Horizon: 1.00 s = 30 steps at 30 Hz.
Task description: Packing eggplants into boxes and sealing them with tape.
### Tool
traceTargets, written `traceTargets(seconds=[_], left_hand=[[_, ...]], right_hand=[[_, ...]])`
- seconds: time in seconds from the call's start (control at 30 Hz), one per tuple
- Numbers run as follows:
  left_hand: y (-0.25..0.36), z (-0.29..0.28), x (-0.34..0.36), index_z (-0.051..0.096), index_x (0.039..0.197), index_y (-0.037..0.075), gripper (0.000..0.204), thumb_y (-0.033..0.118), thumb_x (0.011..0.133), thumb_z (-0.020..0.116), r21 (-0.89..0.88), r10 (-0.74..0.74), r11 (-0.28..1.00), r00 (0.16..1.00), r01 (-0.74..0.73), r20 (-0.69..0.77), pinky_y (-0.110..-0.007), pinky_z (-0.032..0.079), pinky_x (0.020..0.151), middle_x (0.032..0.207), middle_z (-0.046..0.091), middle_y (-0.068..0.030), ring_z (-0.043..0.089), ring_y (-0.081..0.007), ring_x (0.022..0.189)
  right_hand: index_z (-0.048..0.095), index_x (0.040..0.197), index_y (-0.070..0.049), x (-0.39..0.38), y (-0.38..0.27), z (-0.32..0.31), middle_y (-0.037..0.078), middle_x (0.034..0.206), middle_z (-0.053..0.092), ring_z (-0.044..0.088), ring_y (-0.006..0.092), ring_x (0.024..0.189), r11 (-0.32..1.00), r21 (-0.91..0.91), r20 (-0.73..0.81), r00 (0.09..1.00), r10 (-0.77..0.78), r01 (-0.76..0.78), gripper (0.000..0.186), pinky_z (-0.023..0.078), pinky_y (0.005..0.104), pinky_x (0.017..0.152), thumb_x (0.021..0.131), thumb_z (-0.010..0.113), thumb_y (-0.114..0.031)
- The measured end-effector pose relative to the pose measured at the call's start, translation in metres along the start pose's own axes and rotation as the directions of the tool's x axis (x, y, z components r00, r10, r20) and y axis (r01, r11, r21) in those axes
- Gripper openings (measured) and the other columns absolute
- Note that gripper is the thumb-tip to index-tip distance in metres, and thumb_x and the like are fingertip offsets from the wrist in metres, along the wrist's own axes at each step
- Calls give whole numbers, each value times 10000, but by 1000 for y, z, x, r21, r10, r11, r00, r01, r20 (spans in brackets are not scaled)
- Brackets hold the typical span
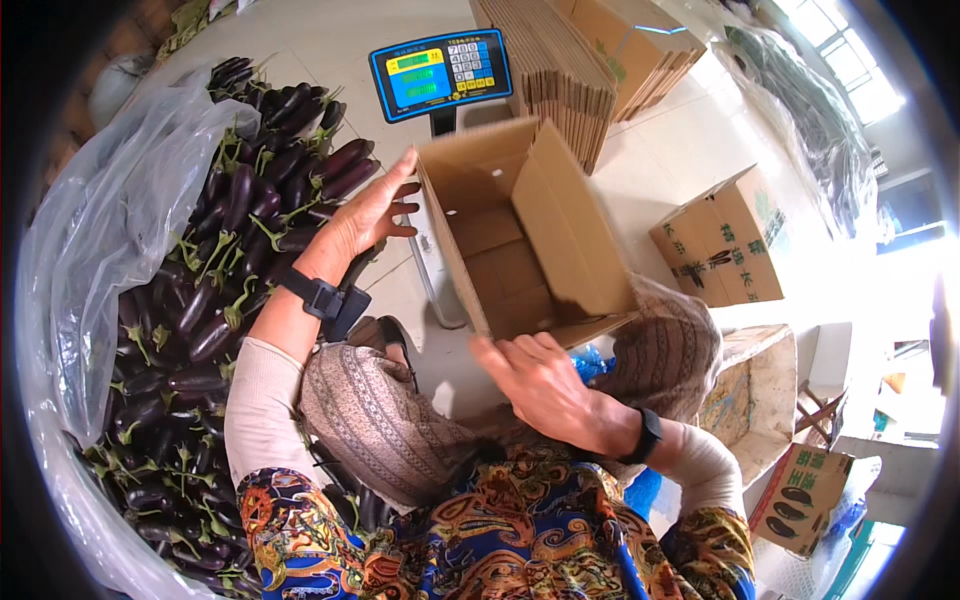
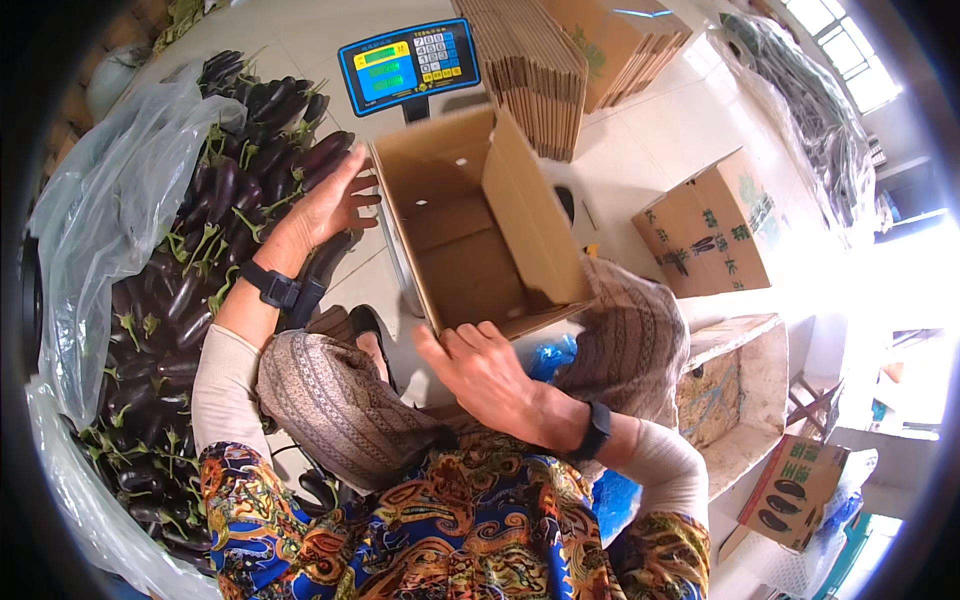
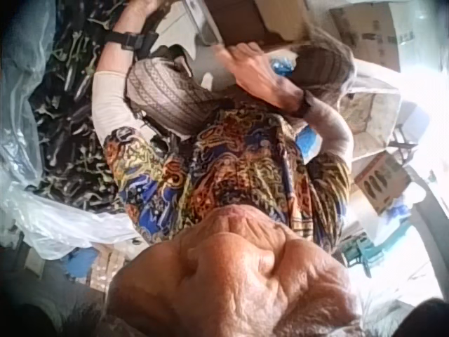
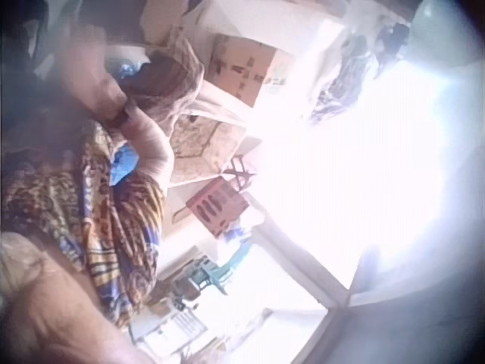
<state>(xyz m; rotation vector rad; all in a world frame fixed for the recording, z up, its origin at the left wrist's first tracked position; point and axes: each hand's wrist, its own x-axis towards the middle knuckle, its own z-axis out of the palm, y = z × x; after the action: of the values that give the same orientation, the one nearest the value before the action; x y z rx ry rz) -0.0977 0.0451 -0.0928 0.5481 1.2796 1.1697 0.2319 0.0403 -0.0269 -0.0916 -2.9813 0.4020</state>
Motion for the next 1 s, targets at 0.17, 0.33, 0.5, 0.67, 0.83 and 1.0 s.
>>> traceTargets(seconds=[0.17,0.33,0.5,0.67,0.83,1.0], left_hand=[[4,39,-21,168,1492,33,1080,675,767,647,256,25,966,1000,-28,15,-458,496,899,1439,349,-162,394,-364,1275],[17,92,-25,179,1470,-55,1182,717,711,655,473,2,881,999,16,-36,-419,517,879,1425,371,-282,427,-361,1294],[19,112,-8,212,1419,-133,1174,692,714,660,719,185,682,983,-132,4,-382,536,836,1339,451,-332,514,-364,1219],[9,84,-12,525,1203,15,431,311,898,595,426,56,902,998,-67,39,-275,552,614,1032,596,-81,602,-136,865],[-7,52,-32,478,1292,-30,419,91,895,542,277,67,957,995,-83,67,-293,481,902,1159,602,-93,585,-150,1042],[-10,7,-39,445,1326,-49,470,41,876,543,133,21,991,996,-32,81,-310,432,998,1244,582,-120,565,-180,1135]], right_hand=[[401,1364,-58,3,16,-8,166,1036,594,607,284,929,957,254,147,984,104,-140,639,490,398,820,802,665,-210],[458,1327,-37,28,99,-45,208,1328,466,430,362,1260,944,-16,-399,868,297,-330,665,366,538,994,771,736,-275],[361,1401,-48,-20,154,-42,231,1404,394,445,371,1238,682,157,-226,646,729,-715,723,393,443,1006,774,705,-156],[446,1347,-63,-48,131,-52,185,1359,469,543,324,1163,666,528,-19,777,630,-527,598,490,365,918,791,568,123],[512,1243,-14,-39,147,-45,136,1174,573,564,240,1093,918,320,-247,914,321,-236,397,484,328,894,848,520,28],[551,1175,-4,-35,217,45,51,908,646,609,132,905,774,568,-64,922,382,-281,298,493,294,784,944,498,-184]])
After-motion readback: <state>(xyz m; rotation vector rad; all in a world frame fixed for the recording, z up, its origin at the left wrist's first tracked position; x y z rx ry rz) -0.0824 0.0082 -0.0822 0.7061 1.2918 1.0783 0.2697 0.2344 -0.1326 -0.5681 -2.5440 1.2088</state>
